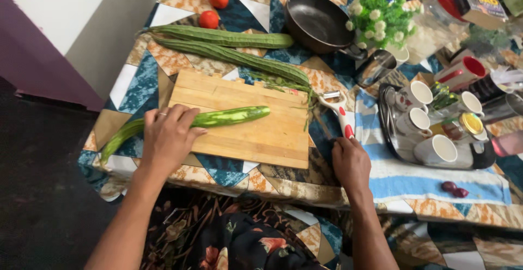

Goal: The person peels long ridge gourds using a vegetable peeler on a wooden cutting board, then uses a small knife to cut the peeled gourds into smaller pieces.

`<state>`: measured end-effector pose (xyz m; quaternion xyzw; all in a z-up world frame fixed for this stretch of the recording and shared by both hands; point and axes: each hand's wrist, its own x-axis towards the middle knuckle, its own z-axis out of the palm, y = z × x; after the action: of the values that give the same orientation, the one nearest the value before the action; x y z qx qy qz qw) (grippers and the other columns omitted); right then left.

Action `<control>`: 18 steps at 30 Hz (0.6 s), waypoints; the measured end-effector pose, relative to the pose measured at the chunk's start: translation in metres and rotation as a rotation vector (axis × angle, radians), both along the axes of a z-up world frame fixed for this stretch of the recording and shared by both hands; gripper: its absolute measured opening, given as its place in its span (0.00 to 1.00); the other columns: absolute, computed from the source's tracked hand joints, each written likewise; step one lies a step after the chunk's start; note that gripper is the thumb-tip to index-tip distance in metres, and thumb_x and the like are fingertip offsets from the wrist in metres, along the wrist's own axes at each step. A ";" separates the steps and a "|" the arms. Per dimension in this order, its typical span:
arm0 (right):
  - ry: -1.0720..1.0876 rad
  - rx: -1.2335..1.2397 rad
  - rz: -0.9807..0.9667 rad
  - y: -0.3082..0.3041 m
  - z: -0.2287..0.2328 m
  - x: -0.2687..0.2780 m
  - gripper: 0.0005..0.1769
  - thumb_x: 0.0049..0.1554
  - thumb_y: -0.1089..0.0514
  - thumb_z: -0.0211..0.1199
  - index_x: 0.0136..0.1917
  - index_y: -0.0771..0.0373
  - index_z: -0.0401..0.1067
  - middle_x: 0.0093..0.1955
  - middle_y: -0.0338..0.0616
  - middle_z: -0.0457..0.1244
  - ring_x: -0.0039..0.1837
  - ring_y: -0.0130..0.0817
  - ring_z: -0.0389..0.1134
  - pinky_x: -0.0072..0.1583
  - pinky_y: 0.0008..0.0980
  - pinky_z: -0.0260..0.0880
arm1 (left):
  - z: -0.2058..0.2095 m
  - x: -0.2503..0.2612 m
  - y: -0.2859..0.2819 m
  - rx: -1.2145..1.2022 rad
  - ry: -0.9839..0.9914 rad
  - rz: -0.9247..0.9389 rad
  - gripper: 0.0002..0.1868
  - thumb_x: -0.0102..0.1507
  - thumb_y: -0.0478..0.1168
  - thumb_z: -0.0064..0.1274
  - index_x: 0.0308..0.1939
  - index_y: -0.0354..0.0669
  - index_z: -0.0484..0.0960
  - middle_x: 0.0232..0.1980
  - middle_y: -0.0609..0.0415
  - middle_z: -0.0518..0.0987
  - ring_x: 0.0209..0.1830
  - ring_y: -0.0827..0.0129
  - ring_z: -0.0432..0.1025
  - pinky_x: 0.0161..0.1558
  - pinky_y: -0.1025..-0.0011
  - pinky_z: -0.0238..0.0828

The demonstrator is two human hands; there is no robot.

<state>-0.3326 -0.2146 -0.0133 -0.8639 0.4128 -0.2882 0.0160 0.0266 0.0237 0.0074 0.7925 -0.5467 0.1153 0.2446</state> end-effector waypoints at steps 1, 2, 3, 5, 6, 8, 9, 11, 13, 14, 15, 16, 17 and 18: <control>-0.022 -0.032 0.019 -0.001 0.000 0.001 0.11 0.63 0.57 0.60 0.53 0.63 0.79 0.48 0.54 0.69 0.47 0.53 0.70 0.50 0.46 0.71 | -0.005 0.001 -0.005 -0.033 -0.016 -0.018 0.24 0.61 0.55 0.60 0.55 0.46 0.85 0.52 0.54 0.81 0.50 0.63 0.74 0.58 0.55 0.59; -0.024 -0.043 0.026 0.001 0.002 0.002 0.11 0.63 0.57 0.60 0.53 0.63 0.79 0.48 0.54 0.69 0.47 0.53 0.70 0.50 0.46 0.71 | -0.009 0.002 -0.012 -0.044 -0.018 -0.011 0.24 0.61 0.55 0.60 0.55 0.46 0.85 0.52 0.54 0.81 0.50 0.63 0.74 0.58 0.55 0.59; -0.255 0.275 -0.094 0.005 0.005 0.005 0.13 0.65 0.55 0.58 0.56 0.63 0.78 0.43 0.53 0.67 0.42 0.44 0.67 0.44 0.41 0.67 | -0.011 0.001 -0.020 -0.084 -0.018 -0.044 0.24 0.61 0.55 0.61 0.55 0.46 0.85 0.50 0.54 0.81 0.49 0.62 0.74 0.58 0.55 0.60; -0.476 0.595 -0.200 0.007 0.018 0.017 0.15 0.67 0.54 0.56 0.59 0.63 0.77 0.38 0.52 0.66 0.37 0.36 0.64 0.38 0.37 0.63 | -0.013 -0.001 -0.029 -0.130 -0.018 -0.068 0.23 0.61 0.55 0.61 0.54 0.47 0.85 0.48 0.54 0.81 0.48 0.61 0.75 0.57 0.55 0.60; -0.593 0.686 -0.087 0.012 0.025 0.023 0.15 0.70 0.53 0.55 0.59 0.65 0.75 0.38 0.48 0.63 0.36 0.31 0.61 0.36 0.32 0.60 | -0.013 -0.004 -0.030 -0.178 -0.004 -0.064 0.23 0.60 0.54 0.61 0.53 0.45 0.85 0.46 0.54 0.81 0.47 0.61 0.74 0.56 0.55 0.60; -0.705 0.779 0.028 0.023 0.041 0.040 0.16 0.72 0.52 0.54 0.59 0.68 0.73 0.38 0.43 0.61 0.35 0.25 0.58 0.34 0.27 0.57 | -0.013 -0.008 -0.029 -0.222 0.011 -0.055 0.23 0.60 0.54 0.61 0.52 0.44 0.85 0.44 0.54 0.80 0.47 0.60 0.74 0.54 0.54 0.60; -0.554 0.776 0.037 0.029 0.047 0.055 0.14 0.68 0.54 0.54 0.61 0.64 0.72 0.39 0.42 0.64 0.34 0.25 0.59 0.33 0.27 0.60 | -0.012 -0.010 -0.027 -0.252 -0.008 -0.059 0.23 0.60 0.54 0.61 0.53 0.44 0.84 0.45 0.55 0.80 0.47 0.61 0.74 0.56 0.54 0.60; -0.339 0.746 0.117 0.048 0.054 0.089 0.17 0.63 0.56 0.55 0.64 0.61 0.70 0.42 0.40 0.68 0.34 0.26 0.63 0.33 0.28 0.66 | -0.010 -0.011 -0.025 -0.281 -0.029 -0.061 0.23 0.61 0.54 0.61 0.54 0.44 0.84 0.46 0.55 0.80 0.48 0.62 0.74 0.57 0.55 0.60; -0.276 0.721 0.190 0.069 0.059 0.112 0.18 0.61 0.57 0.56 0.64 0.61 0.70 0.44 0.39 0.69 0.34 0.26 0.65 0.34 0.28 0.70 | -0.007 -0.011 -0.024 -0.284 -0.050 -0.065 0.24 0.62 0.55 0.62 0.54 0.43 0.84 0.46 0.54 0.80 0.47 0.61 0.74 0.56 0.55 0.60; -0.220 0.581 0.271 0.079 0.060 0.119 0.18 0.62 0.58 0.57 0.64 0.64 0.70 0.41 0.45 0.70 0.34 0.31 0.68 0.35 0.32 0.70 | -0.006 -0.011 -0.024 -0.283 -0.055 -0.067 0.24 0.62 0.55 0.62 0.54 0.43 0.84 0.46 0.54 0.80 0.47 0.61 0.74 0.56 0.55 0.60; -0.163 0.439 0.348 0.085 0.061 0.125 0.18 0.62 0.59 0.58 0.64 0.66 0.69 0.39 0.50 0.71 0.34 0.35 0.71 0.36 0.35 0.70 | -0.005 -0.011 -0.024 -0.278 -0.042 -0.065 0.23 0.62 0.54 0.61 0.53 0.44 0.84 0.45 0.55 0.80 0.47 0.61 0.74 0.57 0.56 0.60; -0.166 0.438 0.342 0.086 0.062 0.128 0.18 0.62 0.59 0.58 0.64 0.66 0.69 0.39 0.50 0.71 0.34 0.35 0.71 0.36 0.35 0.70 | -0.005 -0.012 -0.025 -0.272 -0.025 -0.067 0.21 0.62 0.54 0.61 0.53 0.46 0.84 0.45 0.55 0.80 0.47 0.62 0.74 0.57 0.56 0.60; -0.138 0.354 0.372 0.085 0.061 0.131 0.17 0.63 0.59 0.59 0.64 0.67 0.69 0.40 0.53 0.71 0.35 0.40 0.72 0.38 0.38 0.71 | -0.005 -0.012 -0.025 -0.271 -0.026 -0.073 0.21 0.62 0.54 0.61 0.53 0.46 0.84 0.45 0.55 0.80 0.47 0.62 0.74 0.57 0.56 0.60; -0.107 0.271 0.400 0.084 0.059 0.134 0.16 0.63 0.60 0.59 0.63 0.67 0.69 0.41 0.55 0.71 0.36 0.46 0.72 0.39 0.42 0.71 | -0.005 -0.012 -0.025 -0.265 -0.012 -0.070 0.21 0.62 0.54 0.61 0.52 0.46 0.84 0.44 0.55 0.80 0.46 0.62 0.74 0.56 0.57 0.60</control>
<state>-0.1989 -0.1301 0.0453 -0.9020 0.2669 -0.2665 0.2102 0.0143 -0.0008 0.0028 0.7330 -0.5552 0.1826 0.3480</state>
